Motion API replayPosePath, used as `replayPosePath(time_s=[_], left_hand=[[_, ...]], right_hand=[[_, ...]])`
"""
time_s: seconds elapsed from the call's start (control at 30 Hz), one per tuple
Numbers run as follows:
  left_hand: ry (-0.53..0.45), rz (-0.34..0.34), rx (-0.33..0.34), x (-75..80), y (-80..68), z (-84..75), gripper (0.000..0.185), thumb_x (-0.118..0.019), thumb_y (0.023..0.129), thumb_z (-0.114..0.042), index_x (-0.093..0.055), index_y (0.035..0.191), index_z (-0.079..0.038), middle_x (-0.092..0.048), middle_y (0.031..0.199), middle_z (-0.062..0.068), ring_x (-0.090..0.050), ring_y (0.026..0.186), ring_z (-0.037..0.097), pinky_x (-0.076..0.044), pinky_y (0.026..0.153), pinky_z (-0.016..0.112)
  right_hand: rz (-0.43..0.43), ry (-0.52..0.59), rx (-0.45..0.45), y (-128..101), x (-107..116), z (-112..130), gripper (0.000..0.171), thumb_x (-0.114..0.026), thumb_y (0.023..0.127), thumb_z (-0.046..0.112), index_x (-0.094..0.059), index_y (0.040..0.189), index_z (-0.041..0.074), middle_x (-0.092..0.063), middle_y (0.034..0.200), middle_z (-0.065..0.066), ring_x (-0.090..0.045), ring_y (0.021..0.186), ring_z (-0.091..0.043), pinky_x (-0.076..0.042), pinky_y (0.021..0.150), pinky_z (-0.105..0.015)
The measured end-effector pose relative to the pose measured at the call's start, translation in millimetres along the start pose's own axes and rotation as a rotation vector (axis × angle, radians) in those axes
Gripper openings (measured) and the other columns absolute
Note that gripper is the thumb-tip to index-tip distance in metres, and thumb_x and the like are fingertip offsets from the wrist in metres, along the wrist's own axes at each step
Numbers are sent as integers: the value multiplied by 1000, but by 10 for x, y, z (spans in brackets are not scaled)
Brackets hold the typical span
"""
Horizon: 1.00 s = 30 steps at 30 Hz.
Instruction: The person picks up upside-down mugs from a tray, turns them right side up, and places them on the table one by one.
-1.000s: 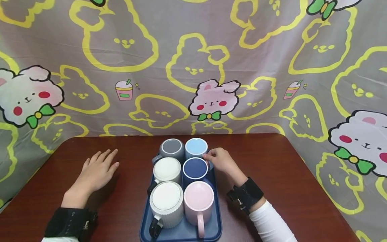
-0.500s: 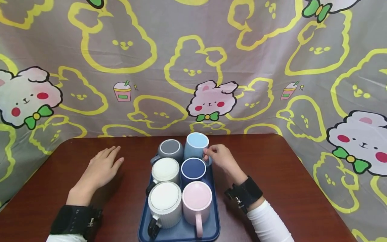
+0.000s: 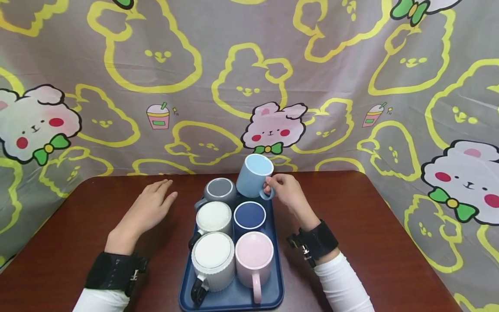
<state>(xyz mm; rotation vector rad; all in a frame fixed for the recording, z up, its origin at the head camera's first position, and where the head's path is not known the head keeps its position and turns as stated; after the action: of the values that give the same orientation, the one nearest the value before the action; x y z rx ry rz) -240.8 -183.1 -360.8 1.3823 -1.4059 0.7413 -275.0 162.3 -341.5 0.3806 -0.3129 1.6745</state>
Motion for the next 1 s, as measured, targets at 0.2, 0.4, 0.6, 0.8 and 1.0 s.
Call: replayPosePath(time_s=[0.2, 0.4, 0.6, 0.8, 1.0], left_hand=[[-83, 25, -41, 44, 132, -254, 54, -43, 101, -30, -39, 139, 7, -41, 141, 27, -35, 133, 42, -31, 109, 55], [-113, 7, -101, 124, 198, -463, 49, -46, 100, -30, -45, 137, 2, -48, 137, 21, -43, 129, 37, -37, 105, 53], [-124, -8, -162, 179, 261, -680, 35, -49, 99, -30, -62, 115, -1, -61, 99, 13, -58, 95, 28, -50, 84, 43], [-153, 7, -217, 241, 333, -891, 31, -50, 98, -30, -64, 83, -7, -43, 63, 2, -47, 64, 18, -38, 60, 31], [-191, 13, -233, 291, 378, -1082, 35, -48, 99, -31, -60, 74, -10, -38, 59, 0, -43, 57, 17, -35, 54, 30]], right_hand=[[-6, 97, 13, 17, 40, 76, 34, -50, 99, 22, -60, 103, -10, -58, 80, -6, -58, 78, -17, -54, 87, -37], [-2, 181, 35, 4, 58, 144, 36, -48, 100, 21, -57, 108, -13, -57, 85, -6, -59, 79, -15, -51, 92, -40], [-15, 281, 53, -11, 75, 231, 34, -46, 100, 20, -56, 105, -12, -57, 82, -2, -60, 77, -14, -53, 89, -33], [-7, 407, 83, -43, 90, 329, 32, -43, 101, 18, -52, 104, -13, -55, 79, -1, -61, 74, -9, -55, 83, -26], [-1, 476, 94, -55, 97, 409, 34, -43, 101, 19, -50, 107, -14, -57, 80, 0, -63, 76, -10, -55, 82, -23]])
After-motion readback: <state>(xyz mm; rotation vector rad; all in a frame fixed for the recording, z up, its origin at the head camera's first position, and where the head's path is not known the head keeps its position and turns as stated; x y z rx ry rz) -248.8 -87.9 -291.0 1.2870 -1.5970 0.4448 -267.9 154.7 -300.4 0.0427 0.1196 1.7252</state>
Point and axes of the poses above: each hand's wrist, its own y-axis towards the middle knuckle, its own x-axis out of the back of the hand, z = x × y, the point moved 2 cm from there along y, towards the middle knuckle
